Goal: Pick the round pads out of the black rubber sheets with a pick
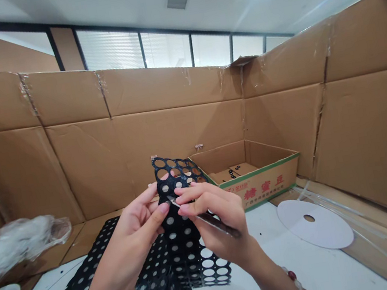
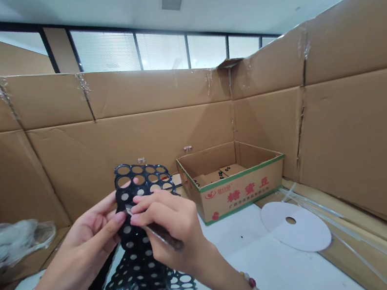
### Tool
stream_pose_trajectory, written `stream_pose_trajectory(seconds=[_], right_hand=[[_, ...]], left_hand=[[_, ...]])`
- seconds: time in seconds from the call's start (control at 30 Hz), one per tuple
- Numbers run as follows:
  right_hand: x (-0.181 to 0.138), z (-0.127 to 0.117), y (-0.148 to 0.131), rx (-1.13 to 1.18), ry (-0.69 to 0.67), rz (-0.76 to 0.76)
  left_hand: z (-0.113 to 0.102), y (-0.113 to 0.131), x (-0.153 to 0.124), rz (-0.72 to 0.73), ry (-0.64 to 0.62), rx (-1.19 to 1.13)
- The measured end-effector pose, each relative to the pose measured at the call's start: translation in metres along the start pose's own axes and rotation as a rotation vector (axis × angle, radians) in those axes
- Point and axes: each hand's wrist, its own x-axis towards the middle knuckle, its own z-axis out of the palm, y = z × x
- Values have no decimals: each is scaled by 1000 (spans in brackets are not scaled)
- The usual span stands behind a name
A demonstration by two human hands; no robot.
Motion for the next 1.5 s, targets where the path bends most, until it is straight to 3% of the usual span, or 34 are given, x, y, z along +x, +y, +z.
stream_pose_trajectory(seconds=[0.13,0.23,0.37,0.5,0.7,0.97,1.03,1.1,1.2,1.27,1.33,1.43,1.5], right_hand=[[-8,8,3,-302,65,-95],[-13,14,13,-506,137,-75],[-20,20,31,-605,145,-30],[-20,23,39,-597,135,-16],[-14,11,39,-321,185,-116],[-18,6,49,-443,140,-188],[-18,7,48,-427,148,-168],[-15,5,46,-372,196,-23],[-5,-10,43,-162,360,324],[4,-28,44,-20,502,460],[11,-50,49,8,655,436],[12,-81,65,-220,868,274],[4,-92,84,-459,786,355]], left_hand=[[10,-9,9,115,67,179],[17,-27,22,197,90,339],[18,-45,36,192,80,341],[15,-43,37,180,65,277],[25,-31,31,107,29,107],[32,-34,32,43,15,19],[31,-35,32,34,20,21],[32,-35,32,16,23,20],[35,-34,32,-24,31,2],[38,-34,33,-60,40,-30],[38,-36,35,-96,68,-80],[30,-42,41,-139,185,-184],[21,-46,45,-157,301,-275]])
